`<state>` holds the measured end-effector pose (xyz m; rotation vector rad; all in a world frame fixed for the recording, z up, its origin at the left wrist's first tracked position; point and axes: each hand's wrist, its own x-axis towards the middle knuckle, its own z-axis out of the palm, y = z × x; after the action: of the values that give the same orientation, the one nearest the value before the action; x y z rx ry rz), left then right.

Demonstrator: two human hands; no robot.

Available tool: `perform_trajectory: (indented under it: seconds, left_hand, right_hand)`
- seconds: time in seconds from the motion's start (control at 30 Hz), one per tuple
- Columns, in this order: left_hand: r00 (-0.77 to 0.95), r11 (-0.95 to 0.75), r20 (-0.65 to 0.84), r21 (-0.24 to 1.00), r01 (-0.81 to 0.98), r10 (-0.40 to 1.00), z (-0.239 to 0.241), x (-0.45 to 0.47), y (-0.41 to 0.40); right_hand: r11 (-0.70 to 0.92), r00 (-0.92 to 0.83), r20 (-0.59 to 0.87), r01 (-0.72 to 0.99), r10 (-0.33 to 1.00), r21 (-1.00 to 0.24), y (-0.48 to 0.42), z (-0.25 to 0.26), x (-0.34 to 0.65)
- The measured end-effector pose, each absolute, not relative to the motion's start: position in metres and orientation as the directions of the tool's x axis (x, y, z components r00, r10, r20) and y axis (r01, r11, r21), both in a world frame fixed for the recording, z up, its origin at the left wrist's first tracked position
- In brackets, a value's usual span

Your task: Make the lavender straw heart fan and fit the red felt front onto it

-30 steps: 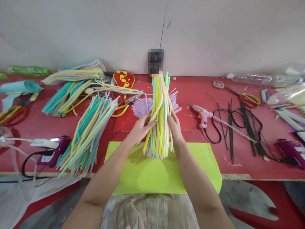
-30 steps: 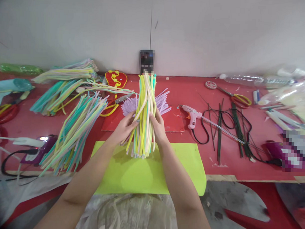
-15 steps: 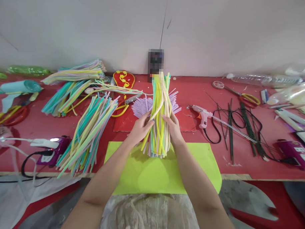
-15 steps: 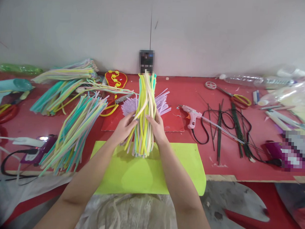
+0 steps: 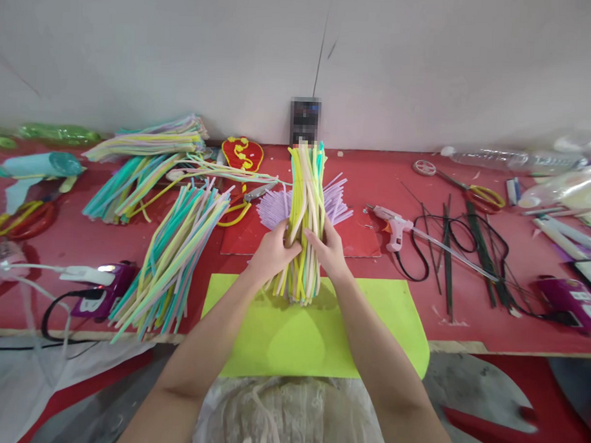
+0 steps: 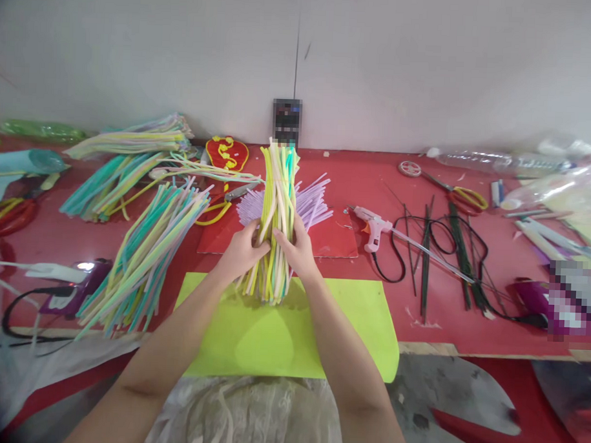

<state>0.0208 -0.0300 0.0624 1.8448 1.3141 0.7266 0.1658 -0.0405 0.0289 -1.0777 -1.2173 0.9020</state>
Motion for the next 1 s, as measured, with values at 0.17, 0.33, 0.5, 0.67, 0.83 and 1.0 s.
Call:
perform_trajectory:
  seconds: [0.17, 0.33, 0.5, 0.67, 0.83, 1.0]
  left_hand:
    - [0.353, -0.193, 0.045, 0.897, 0.397, 0.935, 0.058, 0.016, -0.023]
    - [0.407, -0.208, 0.055, 0.917, 0.342, 0.912, 0.056, 0.011, -0.019]
    - [0.429, -0.236, 0.065, 0.904, 0.358, 0.901, 0.058, 0.009, -0.020]
    - [0.431, -0.225, 0.042, 0.895, 0.384, 0.901, 0.060, 0.008, -0.021]
    - [0.468, -0.219, 0.046, 0.920, 0.324, 0.883, 0.058, 0.012, -0.022]
    - [0.520, -0.214, 0.079, 0.956, 0.203, 0.850, 0.053, 0.015, -0.023]
  right_hand:
    - [0.201, 0.143, 0.185, -0.105, 0.972, -0.974, -0.040, 0.036, 0.172]
    - [0.166, 0.141, 0.143, -0.165, 0.980, -0.972, -0.040, 0.033, 0.173]
    - [0.125, 0.133, 0.101, -0.189, 0.986, -0.974, -0.042, 0.031, 0.174]
    - [0.128, 0.113, 0.108, -0.194, 0.988, -0.973, -0.043, 0.033, 0.171]
    - [0.175, 0.164, 0.162, -0.068, 0.973, -0.982, -0.041, 0.029, 0.163]
    - [0.265, 0.203, 0.252, -0.039, 0.946, -0.963, -0.038, 0.028, 0.167]
